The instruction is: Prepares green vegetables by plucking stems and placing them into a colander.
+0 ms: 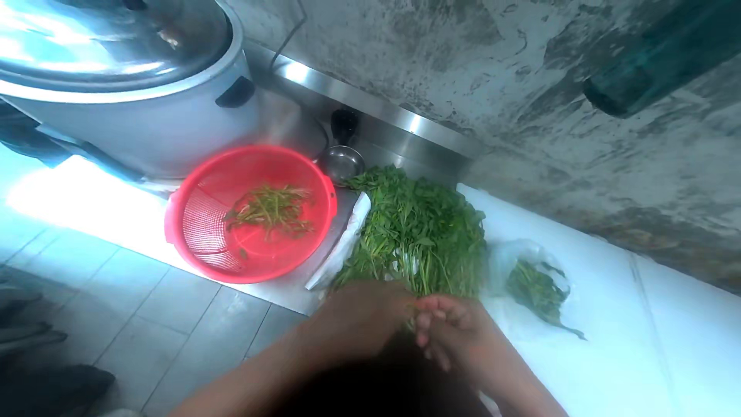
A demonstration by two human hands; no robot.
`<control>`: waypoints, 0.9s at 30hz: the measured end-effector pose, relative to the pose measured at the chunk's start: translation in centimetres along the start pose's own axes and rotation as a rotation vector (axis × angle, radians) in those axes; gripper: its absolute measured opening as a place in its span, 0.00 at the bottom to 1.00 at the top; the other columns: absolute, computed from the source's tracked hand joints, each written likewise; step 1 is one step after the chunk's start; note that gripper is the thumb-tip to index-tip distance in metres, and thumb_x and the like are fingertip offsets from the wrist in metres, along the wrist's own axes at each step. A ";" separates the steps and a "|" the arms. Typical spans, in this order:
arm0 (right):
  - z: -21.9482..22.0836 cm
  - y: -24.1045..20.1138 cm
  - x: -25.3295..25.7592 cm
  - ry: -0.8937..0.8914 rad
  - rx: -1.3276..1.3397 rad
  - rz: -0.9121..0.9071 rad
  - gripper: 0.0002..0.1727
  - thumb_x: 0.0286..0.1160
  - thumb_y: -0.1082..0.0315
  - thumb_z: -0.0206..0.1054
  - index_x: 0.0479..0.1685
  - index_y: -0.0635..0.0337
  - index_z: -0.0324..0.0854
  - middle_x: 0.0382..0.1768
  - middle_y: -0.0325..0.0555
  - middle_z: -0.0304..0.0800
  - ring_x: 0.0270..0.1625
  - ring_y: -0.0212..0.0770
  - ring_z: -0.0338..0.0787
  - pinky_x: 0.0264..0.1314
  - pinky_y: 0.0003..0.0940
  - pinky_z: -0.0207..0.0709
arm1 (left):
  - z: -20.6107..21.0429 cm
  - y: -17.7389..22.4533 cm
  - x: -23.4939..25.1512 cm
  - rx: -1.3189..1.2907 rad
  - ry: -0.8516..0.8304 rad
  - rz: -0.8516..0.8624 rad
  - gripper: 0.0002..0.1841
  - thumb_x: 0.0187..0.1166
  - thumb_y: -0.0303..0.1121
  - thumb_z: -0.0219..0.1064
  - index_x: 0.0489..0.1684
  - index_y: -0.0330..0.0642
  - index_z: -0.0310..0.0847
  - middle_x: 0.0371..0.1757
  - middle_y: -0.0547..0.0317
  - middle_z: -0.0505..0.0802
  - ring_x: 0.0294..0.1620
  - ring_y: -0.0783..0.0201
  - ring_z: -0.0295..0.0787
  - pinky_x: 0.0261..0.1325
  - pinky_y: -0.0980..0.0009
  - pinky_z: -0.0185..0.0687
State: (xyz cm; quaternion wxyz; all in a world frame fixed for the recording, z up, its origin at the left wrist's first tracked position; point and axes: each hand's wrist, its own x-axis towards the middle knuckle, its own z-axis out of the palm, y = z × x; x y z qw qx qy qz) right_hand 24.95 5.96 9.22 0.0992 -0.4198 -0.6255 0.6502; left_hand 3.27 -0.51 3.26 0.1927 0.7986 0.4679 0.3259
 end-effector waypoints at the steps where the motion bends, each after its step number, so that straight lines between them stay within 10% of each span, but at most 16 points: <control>1: -0.4 0.0 0.1 -0.014 0.004 0.026 0.15 0.84 0.66 0.64 0.61 0.62 0.86 0.34 0.45 0.94 0.21 0.35 0.86 0.21 0.29 0.82 | 0.0 -0.2 0.0 0.007 -0.008 -0.008 0.16 0.92 0.39 0.51 0.60 0.43 0.83 0.51 0.52 0.93 0.48 0.56 0.94 0.47 0.56 0.91; 8: -1.4 0.8 0.3 -0.073 -0.261 0.004 0.13 0.85 0.57 0.63 0.39 0.53 0.90 0.20 0.33 0.83 0.18 0.28 0.78 0.20 0.24 0.71 | 0.4 -1.0 -1.0 -0.008 -0.097 -0.046 0.18 0.92 0.41 0.49 0.53 0.43 0.86 0.44 0.54 0.93 0.43 0.56 0.93 0.44 0.54 0.90; 12: 0.6 1.5 0.6 0.224 -0.458 -0.724 0.15 0.90 0.58 0.59 0.43 0.58 0.86 0.28 0.37 0.87 0.29 0.24 0.84 0.33 0.20 0.81 | -0.9 1.5 0.3 -1.138 0.154 -0.506 0.12 0.89 0.40 0.57 0.44 0.44 0.84 0.20 0.68 0.78 0.17 0.76 0.72 0.21 0.78 0.70; 15: 1.2 0.6 0.8 0.333 -0.585 -1.054 0.16 0.90 0.57 0.57 0.44 0.58 0.83 0.32 0.41 0.89 0.37 0.31 0.90 0.45 0.27 0.85 | -2.3 3.4 1.8 -1.678 0.343 -0.754 0.11 0.88 0.36 0.54 0.38 0.47 0.81 0.18 0.71 0.80 0.14 0.78 0.73 0.18 0.81 0.72; 19: 1.8 0.0 0.2 0.266 -0.527 -1.061 0.15 0.90 0.57 0.57 0.44 0.58 0.83 0.33 0.42 0.89 0.37 0.34 0.90 0.45 0.28 0.86 | -2.9 -0.9 1.5 -1.650 0.700 -0.730 0.16 0.94 0.40 0.45 0.38 0.48 0.77 0.21 0.70 0.75 0.14 0.79 0.68 0.19 0.84 0.70; 22: 1.8 -1.4 1.9 0.265 -0.424 -0.910 0.14 0.90 0.57 0.59 0.50 0.57 0.85 0.35 0.39 0.88 0.35 0.25 0.86 0.39 0.21 0.84 | -1.5 -2.4 0.4 -1.426 0.591 -0.711 0.12 0.90 0.43 0.54 0.43 0.49 0.80 0.24 0.67 0.81 0.18 0.75 0.75 0.23 0.79 0.76; 25: 3.1 -5.8 4.4 0.121 -0.574 -0.919 0.23 0.92 0.53 0.55 0.74 0.57 0.79 0.65 0.42 0.89 0.70 0.31 0.85 0.75 0.35 0.79 | 0.5 -1.2 -0.8 -0.989 0.239 -0.705 0.11 0.82 0.34 0.65 0.55 0.41 0.84 0.40 0.67 0.92 0.39 0.77 0.88 0.47 0.75 0.87; 27: 3.6 -8.1 6.2 0.008 -0.711 -0.876 0.33 0.93 0.52 0.49 0.91 0.60 0.61 0.91 0.43 0.61 0.95 0.40 0.52 0.97 0.55 0.43 | 1.3 0.0 -0.9 -0.782 0.158 -0.629 0.15 0.77 0.31 0.69 0.58 0.33 0.83 0.44 0.63 0.92 0.45 0.80 0.87 0.54 0.76 0.85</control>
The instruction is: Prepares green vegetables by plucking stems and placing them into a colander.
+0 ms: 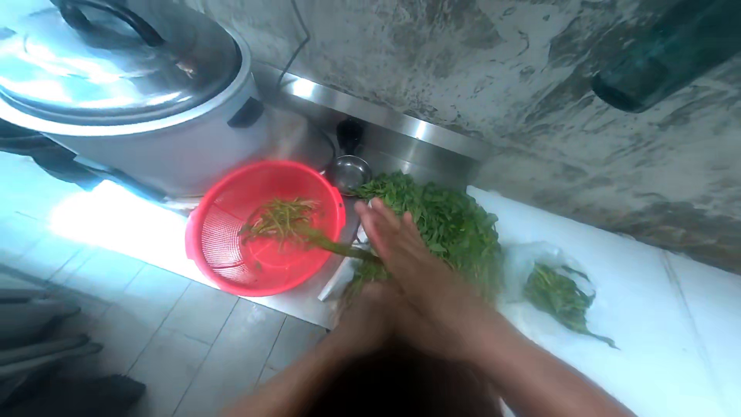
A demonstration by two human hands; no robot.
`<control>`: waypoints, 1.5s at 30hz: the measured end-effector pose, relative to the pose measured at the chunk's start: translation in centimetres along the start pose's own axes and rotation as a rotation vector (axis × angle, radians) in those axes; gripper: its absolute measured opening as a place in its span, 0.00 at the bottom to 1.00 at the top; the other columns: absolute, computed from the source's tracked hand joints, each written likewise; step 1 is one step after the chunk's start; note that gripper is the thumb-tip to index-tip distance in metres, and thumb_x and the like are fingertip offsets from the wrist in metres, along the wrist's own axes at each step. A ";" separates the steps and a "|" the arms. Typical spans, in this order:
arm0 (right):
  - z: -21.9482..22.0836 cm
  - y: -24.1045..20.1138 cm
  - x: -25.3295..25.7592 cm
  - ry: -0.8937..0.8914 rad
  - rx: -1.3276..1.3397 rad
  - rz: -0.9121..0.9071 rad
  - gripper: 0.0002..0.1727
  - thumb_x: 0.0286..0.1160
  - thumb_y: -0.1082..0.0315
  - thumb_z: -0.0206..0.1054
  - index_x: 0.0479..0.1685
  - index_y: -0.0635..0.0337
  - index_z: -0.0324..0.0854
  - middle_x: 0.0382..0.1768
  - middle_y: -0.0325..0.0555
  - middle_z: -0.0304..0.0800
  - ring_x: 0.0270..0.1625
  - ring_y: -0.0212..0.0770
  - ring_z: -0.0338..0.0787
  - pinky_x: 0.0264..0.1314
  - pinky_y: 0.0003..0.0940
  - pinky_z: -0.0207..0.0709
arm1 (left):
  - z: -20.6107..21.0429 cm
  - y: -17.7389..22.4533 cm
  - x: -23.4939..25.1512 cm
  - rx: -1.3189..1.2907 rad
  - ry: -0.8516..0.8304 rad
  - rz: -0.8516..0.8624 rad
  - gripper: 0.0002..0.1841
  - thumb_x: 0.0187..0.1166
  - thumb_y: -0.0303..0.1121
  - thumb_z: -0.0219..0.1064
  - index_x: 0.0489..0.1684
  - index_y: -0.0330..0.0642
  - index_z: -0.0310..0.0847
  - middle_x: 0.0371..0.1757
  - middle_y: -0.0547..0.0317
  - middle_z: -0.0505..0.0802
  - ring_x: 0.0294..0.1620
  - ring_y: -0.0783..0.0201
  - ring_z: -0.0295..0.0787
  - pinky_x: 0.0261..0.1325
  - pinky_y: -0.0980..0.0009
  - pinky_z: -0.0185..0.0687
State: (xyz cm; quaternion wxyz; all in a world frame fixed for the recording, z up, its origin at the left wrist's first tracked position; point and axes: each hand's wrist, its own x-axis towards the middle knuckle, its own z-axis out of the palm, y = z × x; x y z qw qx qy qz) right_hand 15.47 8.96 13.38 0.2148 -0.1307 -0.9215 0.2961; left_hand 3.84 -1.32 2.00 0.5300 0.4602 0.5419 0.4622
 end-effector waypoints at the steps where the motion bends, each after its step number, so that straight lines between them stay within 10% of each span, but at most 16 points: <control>1: 0.2 0.3 0.5 0.030 0.010 0.018 0.33 0.93 0.51 0.48 0.91 0.59 0.60 0.93 0.42 0.57 0.96 0.40 0.47 0.98 0.58 0.40 | 0.2 -0.3 0.2 -0.003 0.021 0.089 0.13 0.78 0.30 0.67 0.55 0.34 0.83 0.41 0.67 0.92 0.43 0.82 0.87 0.51 0.78 0.86; 4: 2.0 2.5 -1.8 0.219 0.223 0.201 0.30 0.89 0.50 0.56 0.86 0.52 0.71 0.85 0.39 0.73 0.87 0.40 0.69 0.89 0.50 0.68 | -0.9 -1.3 1.0 -0.147 0.162 0.290 0.14 0.90 0.36 0.57 0.59 0.35 0.80 0.43 0.61 0.93 0.41 0.70 0.91 0.47 0.67 0.91; 9: 5.5 3.0 -5.3 0.011 0.535 0.473 0.41 0.84 0.60 0.64 0.92 0.66 0.49 0.81 0.54 0.73 0.77 0.40 0.81 0.78 0.39 0.81 | -0.5 -0.5 1.8 -0.262 0.171 0.396 0.23 0.94 0.46 0.47 0.75 0.41 0.73 0.92 0.51 0.64 0.91 0.52 0.60 0.87 0.51 0.68; 14: 4.4 4.4 -6.6 0.154 0.297 0.596 0.21 0.89 0.63 0.55 0.76 0.61 0.73 0.55 0.43 0.90 0.56 0.31 0.90 0.61 0.34 0.88 | 2.2 -0.2 4.2 -0.115 0.014 0.286 0.23 0.92 0.51 0.47 0.69 0.44 0.74 0.94 0.50 0.57 0.92 0.54 0.55 0.86 0.53 0.67; 18: 1.3 6.8 -10.5 0.316 0.333 0.775 0.17 0.87 0.64 0.56 0.65 0.60 0.81 0.42 0.42 0.91 0.42 0.36 0.91 0.47 0.37 0.89 | 1.5 -1.1 6.8 -0.005 -0.048 0.168 0.39 0.87 0.54 0.57 0.96 0.54 0.46 0.93 0.61 0.62 0.88 0.63 0.65 0.83 0.54 0.74; 21: -4.0 8.0 -14.2 0.594 0.053 0.812 0.16 0.86 0.64 0.57 0.63 0.64 0.79 0.39 0.41 0.89 0.37 0.32 0.89 0.42 0.34 0.87 | -0.2 -3.6 8.0 0.380 0.002 0.110 0.30 0.89 0.49 0.56 0.88 0.48 0.64 0.79 0.59 0.83 0.79 0.62 0.79 0.80 0.53 0.76; 26: -11.4 11.9 -20.4 0.824 -0.433 0.752 0.25 0.88 0.61 0.51 0.74 0.72 0.69 0.51 0.60 0.85 0.44 0.42 0.87 0.49 0.42 0.84 | 0.5 -7.8 8.5 1.000 -0.033 -0.122 0.27 0.83 0.44 0.64 0.78 0.40 0.76 0.83 0.44 0.75 0.83 0.42 0.70 0.83 0.47 0.67; 31: -9.7 16.2 -23.9 0.530 -0.383 1.190 0.29 0.86 0.67 0.61 0.85 0.65 0.66 0.82 0.65 0.70 0.83 0.62 0.73 0.84 0.62 0.66 | 0.6 -6.9 9.3 0.971 0.036 -0.196 0.27 0.81 0.44 0.67 0.76 0.40 0.77 0.76 0.41 0.80 0.78 0.43 0.76 0.78 0.47 0.74; 37: -1.1 14.0 -17.9 0.218 -0.113 1.162 0.16 0.84 0.60 0.63 0.55 0.62 0.89 0.48 0.53 0.93 0.51 0.48 0.93 0.60 0.53 0.85 | 0.1 -7.2 9.3 0.984 0.008 -0.257 0.28 0.81 0.49 0.65 0.75 0.42 0.79 0.80 0.42 0.77 0.80 0.43 0.74 0.80 0.47 0.72; 41: 5.1 15.7 -15.2 -0.220 -0.218 1.264 0.26 0.80 0.41 0.60 0.56 0.53 0.90 0.55 0.49 0.93 0.61 0.51 0.91 0.67 0.58 0.81 | 0.0 -7.0 9.1 1.002 -0.033 -0.249 0.24 0.82 0.48 0.63 0.72 0.47 0.82 0.81 0.45 0.76 0.81 0.46 0.74 0.80 0.49 0.73; 45: 6.4 16.2 -14.6 -0.239 -0.209 1.283 0.22 0.82 0.50 0.59 0.60 0.54 0.89 0.60 0.51 0.91 0.66 0.54 0.88 0.70 0.62 0.78 | -1.4 -7.1 8.0 0.930 -0.031 -0.212 0.23 0.85 0.49 0.59 0.73 0.49 0.83 0.83 0.52 0.77 0.82 0.53 0.73 0.82 0.53 0.71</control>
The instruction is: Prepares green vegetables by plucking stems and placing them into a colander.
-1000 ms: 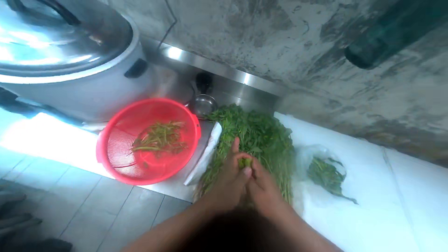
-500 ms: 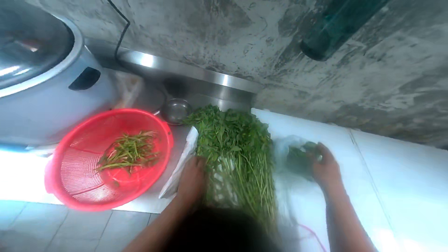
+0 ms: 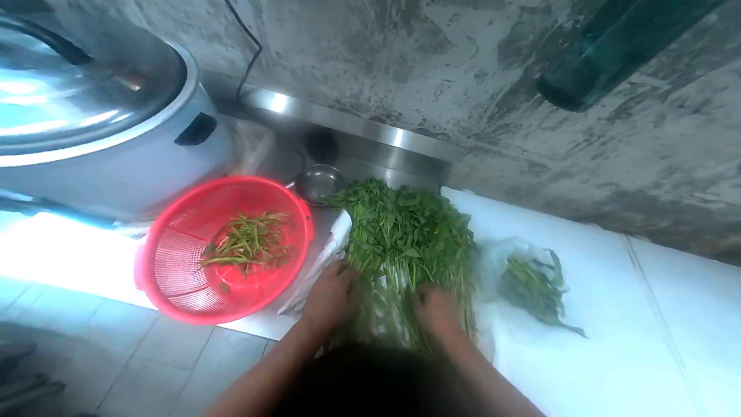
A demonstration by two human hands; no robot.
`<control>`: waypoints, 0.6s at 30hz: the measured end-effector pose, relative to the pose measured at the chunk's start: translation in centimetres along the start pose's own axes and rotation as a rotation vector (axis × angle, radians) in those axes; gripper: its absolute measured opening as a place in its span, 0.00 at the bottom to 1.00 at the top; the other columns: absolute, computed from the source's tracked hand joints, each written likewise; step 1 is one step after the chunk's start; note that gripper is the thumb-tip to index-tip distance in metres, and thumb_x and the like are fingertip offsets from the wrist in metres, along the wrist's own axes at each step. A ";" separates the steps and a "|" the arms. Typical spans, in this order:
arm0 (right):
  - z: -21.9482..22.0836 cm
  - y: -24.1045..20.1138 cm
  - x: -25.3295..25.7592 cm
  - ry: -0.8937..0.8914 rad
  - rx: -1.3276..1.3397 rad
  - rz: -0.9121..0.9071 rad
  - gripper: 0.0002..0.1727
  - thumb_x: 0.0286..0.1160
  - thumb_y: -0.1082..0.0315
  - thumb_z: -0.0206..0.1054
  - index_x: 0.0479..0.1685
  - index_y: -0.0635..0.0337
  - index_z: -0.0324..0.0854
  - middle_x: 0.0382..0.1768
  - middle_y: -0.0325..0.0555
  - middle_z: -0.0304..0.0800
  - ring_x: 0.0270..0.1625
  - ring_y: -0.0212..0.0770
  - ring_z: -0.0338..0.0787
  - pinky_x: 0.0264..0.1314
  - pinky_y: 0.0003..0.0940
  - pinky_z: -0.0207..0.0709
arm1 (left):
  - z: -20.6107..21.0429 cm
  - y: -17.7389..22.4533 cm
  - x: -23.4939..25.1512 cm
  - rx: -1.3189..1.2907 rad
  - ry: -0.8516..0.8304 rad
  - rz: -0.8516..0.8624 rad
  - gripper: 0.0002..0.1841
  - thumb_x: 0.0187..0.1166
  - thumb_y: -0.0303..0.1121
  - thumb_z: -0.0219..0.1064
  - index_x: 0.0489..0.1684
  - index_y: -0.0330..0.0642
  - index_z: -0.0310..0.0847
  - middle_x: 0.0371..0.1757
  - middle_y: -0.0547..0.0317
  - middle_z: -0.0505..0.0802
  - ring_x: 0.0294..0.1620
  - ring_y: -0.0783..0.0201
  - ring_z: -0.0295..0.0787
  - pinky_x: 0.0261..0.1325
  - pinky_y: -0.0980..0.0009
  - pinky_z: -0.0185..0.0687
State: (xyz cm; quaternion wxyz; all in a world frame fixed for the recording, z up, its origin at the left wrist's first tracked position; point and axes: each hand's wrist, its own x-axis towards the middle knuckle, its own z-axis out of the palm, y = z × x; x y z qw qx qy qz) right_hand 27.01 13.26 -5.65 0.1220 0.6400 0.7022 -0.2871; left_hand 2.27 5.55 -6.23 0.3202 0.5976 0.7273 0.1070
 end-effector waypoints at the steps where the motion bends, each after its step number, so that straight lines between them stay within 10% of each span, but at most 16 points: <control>1: -0.2 0.5 -0.2 0.020 0.132 -0.029 0.20 0.83 0.54 0.59 0.59 0.56 0.88 0.55 0.51 0.92 0.60 0.51 0.90 0.66 0.58 0.81 | 0.1 -0.4 -0.5 -0.023 0.019 0.003 0.23 0.86 0.49 0.59 0.73 0.49 0.83 0.82 0.52 0.78 0.82 0.53 0.73 0.83 0.53 0.71; 9: -2.4 0.7 -3.7 -0.007 1.113 -0.168 0.14 0.92 0.67 0.48 0.56 0.67 0.75 0.32 0.46 0.88 0.26 0.39 0.87 0.28 0.33 0.83 | 1.1 -0.4 -2.6 -0.131 0.394 0.204 0.18 0.83 0.44 0.62 0.59 0.44 0.90 0.70 0.51 0.87 0.72 0.52 0.82 0.75 0.51 0.78; 18: -4.5 -2.4 -11.1 -0.079 1.037 -0.695 0.12 0.83 0.64 0.66 0.59 0.54 0.75 0.33 0.35 0.89 0.27 0.28 0.85 0.27 0.24 0.81 | -3.4 4.9 -3.5 -1.017 -0.176 0.078 0.18 0.87 0.46 0.61 0.59 0.43 0.87 0.49 0.63 0.94 0.48 0.69 0.91 0.55 0.66 0.88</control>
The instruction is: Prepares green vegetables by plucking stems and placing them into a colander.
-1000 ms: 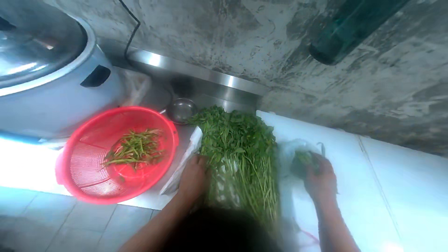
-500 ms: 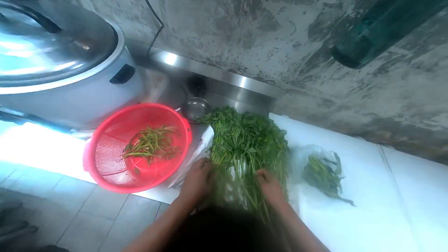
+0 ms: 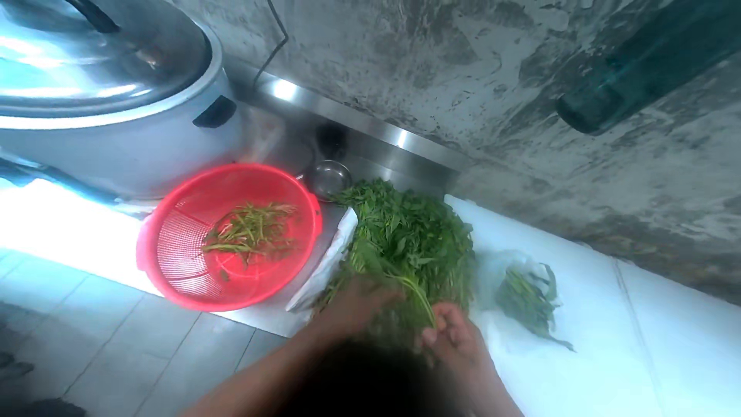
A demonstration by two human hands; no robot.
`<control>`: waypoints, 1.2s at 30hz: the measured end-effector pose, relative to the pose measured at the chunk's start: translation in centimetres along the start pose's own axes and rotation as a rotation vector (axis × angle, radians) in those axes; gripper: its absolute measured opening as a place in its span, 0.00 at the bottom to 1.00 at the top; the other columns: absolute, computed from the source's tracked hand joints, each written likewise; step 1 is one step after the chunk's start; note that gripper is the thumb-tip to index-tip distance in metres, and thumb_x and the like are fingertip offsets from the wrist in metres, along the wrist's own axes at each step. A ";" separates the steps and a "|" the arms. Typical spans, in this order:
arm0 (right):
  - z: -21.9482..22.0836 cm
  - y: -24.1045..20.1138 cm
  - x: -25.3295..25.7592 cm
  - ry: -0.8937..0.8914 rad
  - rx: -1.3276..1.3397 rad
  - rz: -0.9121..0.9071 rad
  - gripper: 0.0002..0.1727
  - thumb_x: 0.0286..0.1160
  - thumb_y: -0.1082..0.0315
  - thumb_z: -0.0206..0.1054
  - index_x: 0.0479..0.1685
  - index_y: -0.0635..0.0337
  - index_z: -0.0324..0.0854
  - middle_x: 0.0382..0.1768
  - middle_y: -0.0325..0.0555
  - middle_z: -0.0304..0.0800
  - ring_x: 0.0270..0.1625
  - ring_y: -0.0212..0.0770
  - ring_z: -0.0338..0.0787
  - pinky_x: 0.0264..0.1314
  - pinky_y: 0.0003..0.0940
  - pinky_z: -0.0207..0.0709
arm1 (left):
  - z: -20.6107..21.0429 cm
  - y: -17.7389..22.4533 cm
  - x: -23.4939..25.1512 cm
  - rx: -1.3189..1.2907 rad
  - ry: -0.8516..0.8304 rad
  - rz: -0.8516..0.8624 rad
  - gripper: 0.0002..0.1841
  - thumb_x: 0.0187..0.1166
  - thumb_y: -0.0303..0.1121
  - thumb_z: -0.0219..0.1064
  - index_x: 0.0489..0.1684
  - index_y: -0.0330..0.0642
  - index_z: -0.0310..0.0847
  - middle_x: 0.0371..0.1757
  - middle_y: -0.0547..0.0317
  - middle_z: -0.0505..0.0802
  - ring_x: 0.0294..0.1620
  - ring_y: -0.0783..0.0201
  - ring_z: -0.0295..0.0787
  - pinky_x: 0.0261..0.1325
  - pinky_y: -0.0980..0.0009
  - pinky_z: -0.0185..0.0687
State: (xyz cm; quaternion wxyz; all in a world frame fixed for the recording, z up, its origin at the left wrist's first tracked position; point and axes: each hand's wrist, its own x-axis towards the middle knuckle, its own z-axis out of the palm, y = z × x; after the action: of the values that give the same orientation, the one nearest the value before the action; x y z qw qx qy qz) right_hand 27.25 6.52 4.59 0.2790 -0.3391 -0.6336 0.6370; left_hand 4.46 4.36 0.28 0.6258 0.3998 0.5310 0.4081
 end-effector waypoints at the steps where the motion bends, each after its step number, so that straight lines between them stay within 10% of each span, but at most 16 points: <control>1: 0.2 -0.2 -0.2 -0.045 0.021 -0.029 0.12 0.85 0.62 0.66 0.60 0.52 0.75 0.36 0.36 0.91 0.30 0.29 0.88 0.30 0.24 0.83 | 0.1 0.1 -0.4 -0.103 -0.017 0.008 0.15 0.86 0.39 0.62 0.60 0.40 0.85 0.50 0.62 0.94 0.49 0.69 0.91 0.56 0.67 0.88; 7: 1.3 -1.3 -0.4 -0.052 0.105 -0.076 0.10 0.88 0.61 0.62 0.61 0.50 0.76 0.39 0.40 0.93 0.34 0.34 0.92 0.36 0.30 0.89 | 0.3 1.6 -2.0 -0.361 -0.155 0.335 0.13 0.88 0.32 0.60 0.61 0.38 0.85 0.51 0.61 0.95 0.49 0.70 0.92 0.56 0.69 0.89; 13: -0.7 -0.2 1.8 0.413 0.070 -0.072 0.11 0.93 0.67 0.48 0.57 0.64 0.73 0.44 0.53 0.96 0.43 0.45 0.96 0.44 0.38 0.91 | -1.2 4.0 -2.6 -0.307 0.011 0.571 0.15 0.90 0.32 0.58 0.65 0.35 0.83 0.48 0.51 0.96 0.47 0.59 0.95 0.56 0.61 0.92; 18: -1.2 -0.9 1.6 0.433 -0.344 0.013 0.43 0.78 0.54 0.67 0.89 0.67 0.56 0.86 0.56 0.65 0.85 0.41 0.70 0.83 0.38 0.71 | -1.1 4.3 -2.9 -0.294 0.031 0.537 0.16 0.88 0.32 0.61 0.65 0.31 0.82 0.47 0.50 0.96 0.46 0.56 0.96 0.55 0.60 0.93; 22: 0.9 -2.2 1.2 0.047 -0.287 -0.131 0.26 0.82 0.54 0.68 0.71 0.63 0.80 0.57 0.44 0.94 0.56 0.36 0.93 0.59 0.34 0.89 | 0.4 4.2 -2.7 -0.298 0.014 0.440 0.15 0.86 0.32 0.65 0.62 0.31 0.82 0.46 0.49 0.96 0.43 0.57 0.96 0.50 0.61 0.95; 25: 1.6 -1.7 1.3 0.093 -0.125 -0.018 0.14 0.87 0.65 0.60 0.57 0.65 0.85 0.26 0.40 0.87 0.24 0.33 0.83 0.25 0.28 0.80 | 0.4 4.9 -2.8 -0.119 0.065 0.205 0.15 0.85 0.40 0.67 0.58 0.40 0.86 0.42 0.58 0.96 0.35 0.65 0.94 0.40 0.69 0.93; 28: 0.7 -1.7 1.2 0.167 -0.062 0.000 0.14 0.88 0.65 0.58 0.56 0.63 0.86 0.22 0.36 0.81 0.20 0.29 0.77 0.23 0.25 0.75 | -0.9 4.6 -3.9 0.244 0.151 0.179 0.18 0.87 0.49 0.61 0.52 0.45 0.90 0.35 0.65 0.94 0.31 0.71 0.90 0.37 0.69 0.90; 31: 0.0 -2.0 0.9 0.166 -0.024 0.019 0.13 0.87 0.63 0.60 0.56 0.60 0.87 0.22 0.34 0.80 0.22 0.28 0.78 0.27 0.26 0.78 | -1.7 2.9 -4.5 0.622 0.517 0.621 0.15 0.87 0.43 0.58 0.43 0.46 0.90 0.32 0.66 0.91 0.29 0.74 0.86 0.32 0.71 0.86; 36: 0.5 -2.3 0.5 0.080 -0.031 0.014 0.12 0.87 0.63 0.61 0.54 0.59 0.87 0.23 0.34 0.83 0.23 0.27 0.79 0.27 0.24 0.77 | -3.9 3.7 -3.5 1.008 0.617 0.886 0.14 0.86 0.41 0.58 0.56 0.54 0.91 0.61 0.58 0.89 0.64 0.57 0.83 0.65 0.53 0.81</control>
State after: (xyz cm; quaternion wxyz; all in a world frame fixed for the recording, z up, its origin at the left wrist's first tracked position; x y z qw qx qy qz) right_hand 26.37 6.67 6.80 0.2944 -0.3727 -0.6293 0.6151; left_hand -0.11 2.62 4.44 -0.0351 0.6827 0.5949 0.4230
